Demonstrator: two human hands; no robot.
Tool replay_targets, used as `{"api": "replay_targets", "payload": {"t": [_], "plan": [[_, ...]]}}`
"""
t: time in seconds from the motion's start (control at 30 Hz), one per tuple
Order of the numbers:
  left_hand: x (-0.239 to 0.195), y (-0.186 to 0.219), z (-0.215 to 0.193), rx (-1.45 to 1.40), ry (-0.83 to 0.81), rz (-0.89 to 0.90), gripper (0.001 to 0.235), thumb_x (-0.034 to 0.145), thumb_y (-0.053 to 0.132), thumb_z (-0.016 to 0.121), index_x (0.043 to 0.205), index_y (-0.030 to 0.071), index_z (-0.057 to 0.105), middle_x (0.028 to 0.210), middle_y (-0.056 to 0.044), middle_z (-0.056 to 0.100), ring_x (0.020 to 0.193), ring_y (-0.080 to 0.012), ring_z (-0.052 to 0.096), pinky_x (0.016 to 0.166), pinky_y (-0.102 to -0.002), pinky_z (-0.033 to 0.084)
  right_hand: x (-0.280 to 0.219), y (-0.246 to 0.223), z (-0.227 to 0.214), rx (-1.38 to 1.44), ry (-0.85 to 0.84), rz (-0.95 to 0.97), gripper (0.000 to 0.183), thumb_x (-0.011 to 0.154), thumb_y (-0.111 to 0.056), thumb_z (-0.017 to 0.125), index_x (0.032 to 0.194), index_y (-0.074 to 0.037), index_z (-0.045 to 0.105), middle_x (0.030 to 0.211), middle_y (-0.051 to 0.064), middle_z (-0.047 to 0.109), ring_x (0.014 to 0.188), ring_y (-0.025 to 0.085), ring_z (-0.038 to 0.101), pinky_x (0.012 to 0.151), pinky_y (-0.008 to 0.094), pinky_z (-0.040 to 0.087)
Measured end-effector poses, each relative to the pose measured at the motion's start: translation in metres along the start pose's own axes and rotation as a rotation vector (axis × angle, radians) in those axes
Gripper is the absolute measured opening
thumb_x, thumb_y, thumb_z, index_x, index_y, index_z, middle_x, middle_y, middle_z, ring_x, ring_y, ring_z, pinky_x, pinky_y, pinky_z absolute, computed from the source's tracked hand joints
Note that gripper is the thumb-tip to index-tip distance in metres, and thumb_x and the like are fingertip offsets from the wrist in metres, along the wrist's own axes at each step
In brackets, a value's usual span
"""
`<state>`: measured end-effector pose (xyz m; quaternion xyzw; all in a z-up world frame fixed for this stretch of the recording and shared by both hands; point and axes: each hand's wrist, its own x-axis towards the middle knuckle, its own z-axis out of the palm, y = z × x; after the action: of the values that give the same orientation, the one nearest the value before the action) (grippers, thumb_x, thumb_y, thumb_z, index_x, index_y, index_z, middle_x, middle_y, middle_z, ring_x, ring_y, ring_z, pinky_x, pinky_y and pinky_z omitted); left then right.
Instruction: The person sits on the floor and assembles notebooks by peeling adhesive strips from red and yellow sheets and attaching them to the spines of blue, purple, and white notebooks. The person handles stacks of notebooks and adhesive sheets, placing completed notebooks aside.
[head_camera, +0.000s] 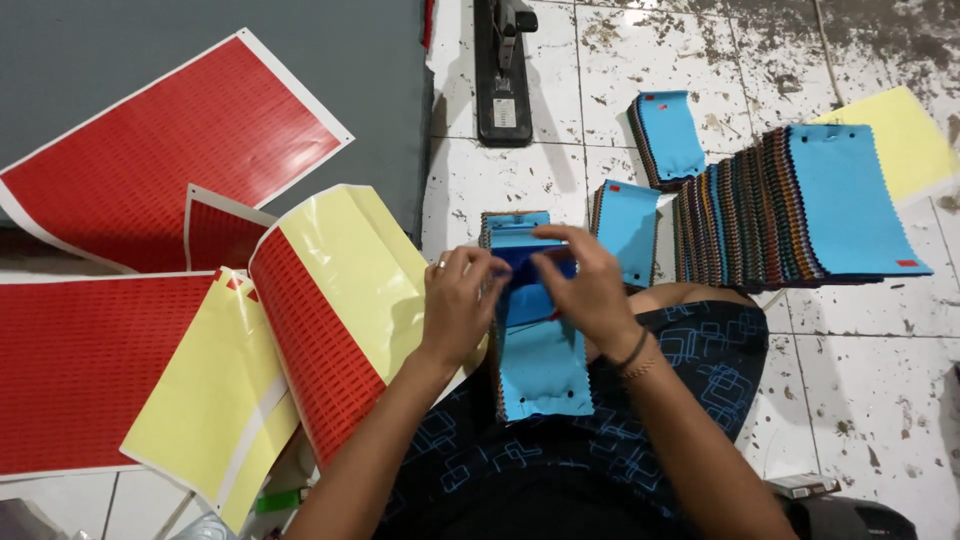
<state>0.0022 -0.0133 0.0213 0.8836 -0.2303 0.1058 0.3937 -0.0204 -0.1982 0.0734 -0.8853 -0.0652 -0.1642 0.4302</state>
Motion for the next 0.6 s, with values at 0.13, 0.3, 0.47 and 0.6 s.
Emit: {"api": "replay_targets", "payload": {"t": [0.13, 0.3, 0.47, 0.6], "plan": [[-0.024, -0.016, 0.008, 0.207, 0.052, 0.244, 0.017, 0.092, 0.032, 0.071, 0.109, 0.034, 0.071, 0.105, 0.007, 0.060, 0.104, -0.0222, 0.064, 0.087, -0.042, 0.050, 0.003, -0.022, -0.023, 0.139, 0.133, 0.099, 0.030, 0.094, 0.002, 0.073, 0.121, -0.007, 0.068, 0.118, 0.009, 0.072, 0.101, 0.030, 0.075, 0.090, 0.044, 0.060], [-0.036, 0.001, -0.007, 0.118, 0.027, 0.277, 0.019, 0.093, 0.042, 0.071, 0.097, 0.023, 0.070, 0.103, 0.002, 0.063, 0.108, -0.0221, 0.063, 0.091, -0.041, 0.046, 0.005, 0.001, 0.006, 0.501, 0.046, 0.247, 0.039, 0.086, 0.006, 0.077, 0.122, -0.003, 0.065, 0.138, 0.017, 0.059, 0.120, 0.034, 0.067, 0.092, 0.040, 0.062], [-0.029, -0.004, 0.011, 0.257, 0.128, 0.251, 0.015, 0.093, 0.037, 0.072, 0.092, 0.023, 0.067, 0.094, 0.003, 0.062, 0.101, -0.0211, 0.064, 0.089, -0.038, 0.046, 0.015, 0.017, 0.025, 0.489, -0.059, 0.269, 0.039, 0.088, 0.009, 0.071, 0.124, -0.004, 0.066, 0.140, 0.019, 0.055, 0.119, 0.037, 0.067, 0.092, 0.041, 0.063], [-0.026, 0.000, 0.010, 0.233, 0.126, 0.172, 0.031, 0.087, 0.034, 0.075, 0.113, 0.022, 0.064, 0.112, -0.001, 0.060, 0.112, -0.0232, 0.060, 0.091, -0.039, 0.045, 0.022, 0.021, 0.028, 0.445, -0.095, 0.246, 0.042, 0.088, 0.011, 0.070, 0.127, -0.007, 0.065, 0.142, 0.016, 0.052, 0.117, 0.034, 0.068, 0.091, 0.040, 0.063]]}}
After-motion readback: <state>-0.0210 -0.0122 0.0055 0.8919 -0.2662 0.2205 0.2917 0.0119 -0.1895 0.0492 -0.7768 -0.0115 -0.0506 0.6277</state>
